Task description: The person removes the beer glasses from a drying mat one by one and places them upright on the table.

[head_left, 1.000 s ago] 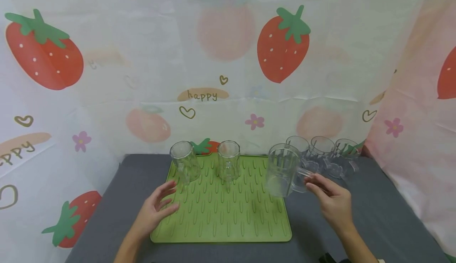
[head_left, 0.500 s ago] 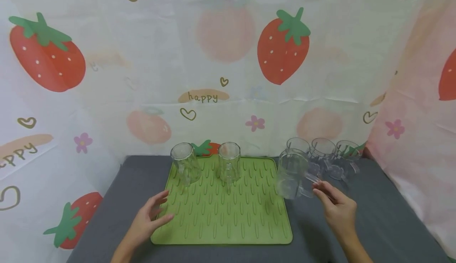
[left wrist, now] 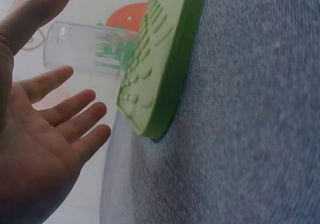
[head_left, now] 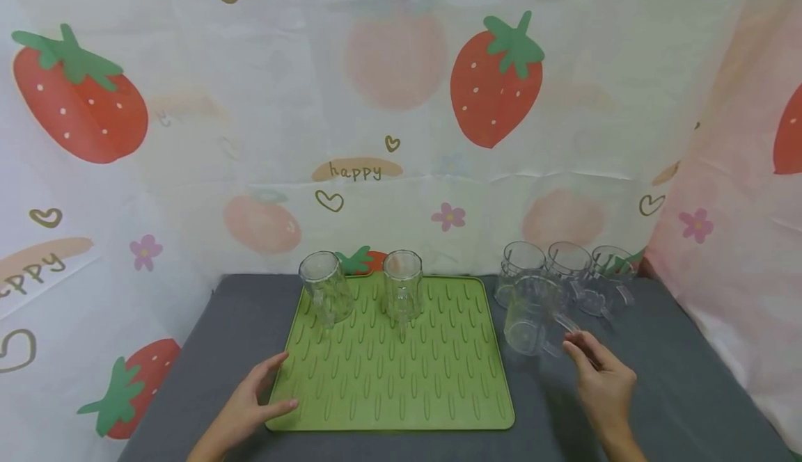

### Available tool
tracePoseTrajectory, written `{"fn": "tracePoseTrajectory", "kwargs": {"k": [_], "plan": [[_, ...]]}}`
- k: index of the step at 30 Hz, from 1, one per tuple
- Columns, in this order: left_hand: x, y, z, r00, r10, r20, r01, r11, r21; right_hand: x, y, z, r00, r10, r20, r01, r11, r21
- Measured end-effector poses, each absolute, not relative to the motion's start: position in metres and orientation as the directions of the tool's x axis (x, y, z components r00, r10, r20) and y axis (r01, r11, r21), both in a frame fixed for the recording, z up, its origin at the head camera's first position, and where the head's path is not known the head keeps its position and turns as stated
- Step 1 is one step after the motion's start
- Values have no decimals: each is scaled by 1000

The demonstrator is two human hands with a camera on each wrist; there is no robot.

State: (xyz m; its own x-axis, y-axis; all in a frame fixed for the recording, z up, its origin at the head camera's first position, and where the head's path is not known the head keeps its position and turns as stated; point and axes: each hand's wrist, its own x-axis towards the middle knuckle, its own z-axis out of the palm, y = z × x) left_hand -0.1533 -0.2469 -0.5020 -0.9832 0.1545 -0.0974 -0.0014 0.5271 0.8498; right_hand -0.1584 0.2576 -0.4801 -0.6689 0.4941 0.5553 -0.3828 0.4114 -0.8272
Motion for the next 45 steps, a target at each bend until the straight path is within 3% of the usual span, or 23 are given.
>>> {"fn": "tracePoseTrajectory", "kwargs": {"k": [9, 18, 30, 37, 45], "plan": [[-154, -251, -505, -965, 132, -227, -74, 693, 717, -157, 262, -493, -650, 517, 557, -368, 427, -826], [-158, -257, -514, -945, 147, -294, -84, 757, 648, -160, 267, -506, -639, 547, 541, -324, 446, -834], [-163, -261, -519, -940, 187, -286, -16, 813, 583, -157, 264, -518, -653, 575, 493, -244, 457, -855], [-164, -259, -516, -936, 168, -310, -41, 822, 568, -159, 264, -522, -642, 596, 483, -221, 459, -860], [-164, -261, -515, -935, 179, -307, -31, 820, 571, -158, 264, -528, -687, 579, 439, -215, 415, -884]]}}
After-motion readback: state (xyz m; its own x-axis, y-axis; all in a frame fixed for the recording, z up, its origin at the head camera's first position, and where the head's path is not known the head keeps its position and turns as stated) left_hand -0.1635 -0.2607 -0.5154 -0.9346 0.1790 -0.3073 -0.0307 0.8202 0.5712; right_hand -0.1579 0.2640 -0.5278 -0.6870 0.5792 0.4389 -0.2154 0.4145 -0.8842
